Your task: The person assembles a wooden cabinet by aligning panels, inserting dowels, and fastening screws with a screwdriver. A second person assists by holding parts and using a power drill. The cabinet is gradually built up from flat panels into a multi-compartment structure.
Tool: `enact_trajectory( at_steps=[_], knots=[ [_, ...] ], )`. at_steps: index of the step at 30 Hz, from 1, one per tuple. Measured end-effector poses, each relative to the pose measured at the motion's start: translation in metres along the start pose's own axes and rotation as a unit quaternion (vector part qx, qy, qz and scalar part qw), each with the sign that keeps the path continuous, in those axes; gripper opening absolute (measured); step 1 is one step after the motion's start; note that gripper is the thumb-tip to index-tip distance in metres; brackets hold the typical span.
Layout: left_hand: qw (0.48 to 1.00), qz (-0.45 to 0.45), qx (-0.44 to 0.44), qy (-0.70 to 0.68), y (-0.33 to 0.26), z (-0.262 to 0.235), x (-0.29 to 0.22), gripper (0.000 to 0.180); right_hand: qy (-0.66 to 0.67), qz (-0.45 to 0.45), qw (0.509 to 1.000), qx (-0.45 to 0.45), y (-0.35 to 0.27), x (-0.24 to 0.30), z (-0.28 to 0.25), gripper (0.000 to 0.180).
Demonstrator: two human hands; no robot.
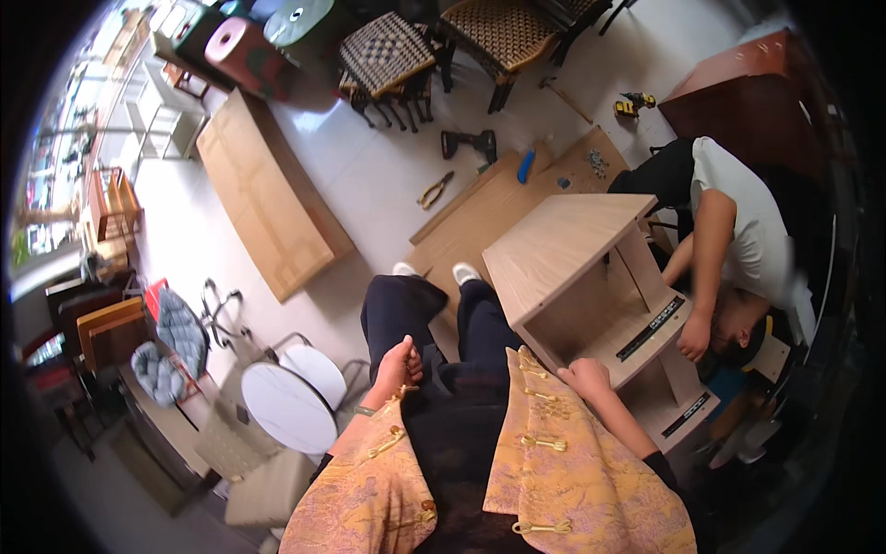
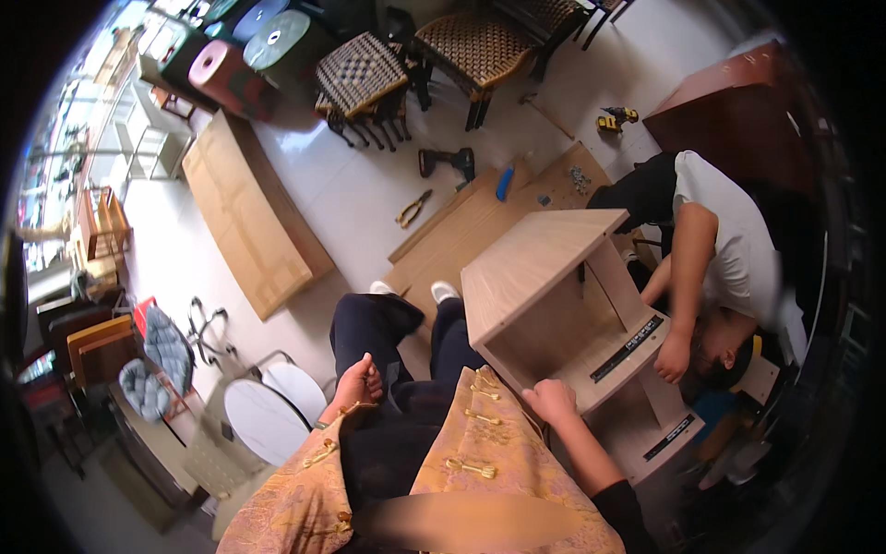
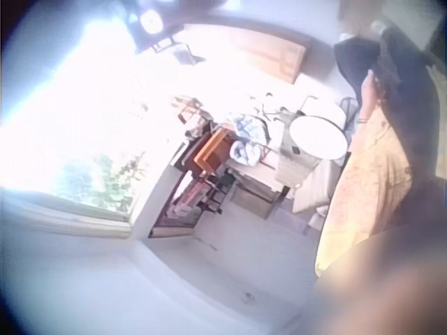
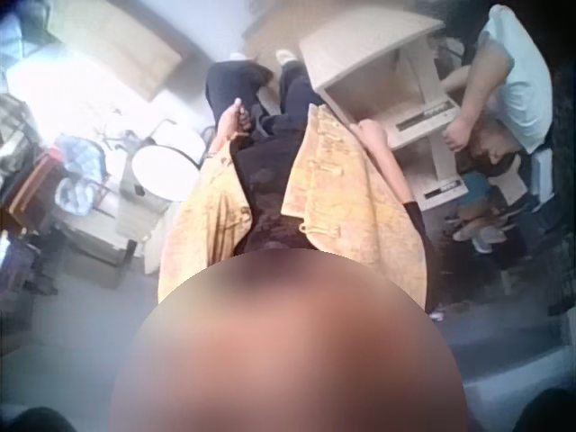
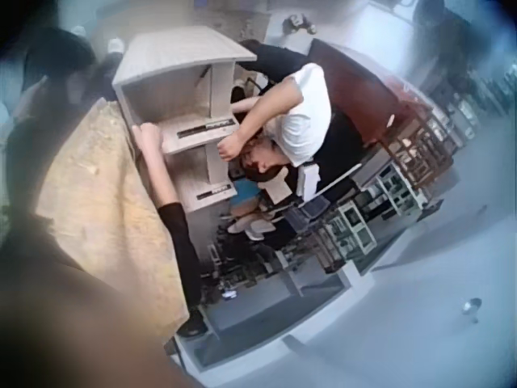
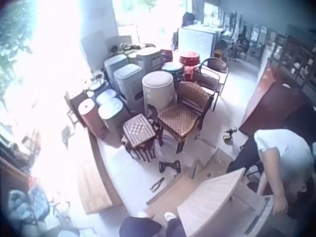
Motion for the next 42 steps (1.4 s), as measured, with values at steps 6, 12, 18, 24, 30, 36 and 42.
enact_trajectory(
  at_steps=[6, 12, 18, 24, 30, 36, 42],
  knots=[
    [0.979, 0.033, 0.035, 0.200, 0.077, 0.003, -0.151, 0.022, 0.455, -0.069, 0.885, -0.066, 0.024, 0.176, -0.063, 0.025],
    [0.940, 0.042, 0.088, 0.326, 0.223, 0.019, -0.289, 0.016, 0.537, 0.025, 0.835, -0.118, 0.188, 0.310, -0.065, 0.039],
    [0.903, -0.031, 0.126, 0.409, 0.327, 0.015, -0.295, 0.036, 0.526, 0.030, 0.844, -0.099, 0.443, 0.352, -0.041, 0.068],
    [0.922, -0.127, -0.003, 0.365, 0.451, -0.068, -0.195, 0.039, 0.621, 0.152, 0.746, -0.186, 0.723, 0.295, 0.016, 0.060],
    [0.926, -0.172, 0.146, 0.304, 0.445, -0.028, -0.142, 0.025, 0.376, 0.406, 0.796, -0.245, 0.810, 0.256, 0.026, 0.042],
    [0.928, -0.209, 0.017, 0.309, 0.450, -0.033, -0.160, 0.036, 0.405, 0.492, 0.728, -0.255, 0.807, 0.255, 0.009, 0.046],
    [0.923, -0.231, 0.060, 0.301, 0.447, -0.019, -0.151, 0.037, 0.420, 0.488, 0.715, -0.271, 0.803, 0.263, 0.013, 0.054]
  ],
)
Point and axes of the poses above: each hand's wrist, its own y-axis towards the middle knuckle, its own z-axis out of the palm, x = y × z, the point moved 8 cm from there along y, towards the middle knuckle, and after that the axes turned 10 degrees about z, right-handed, at the moved point
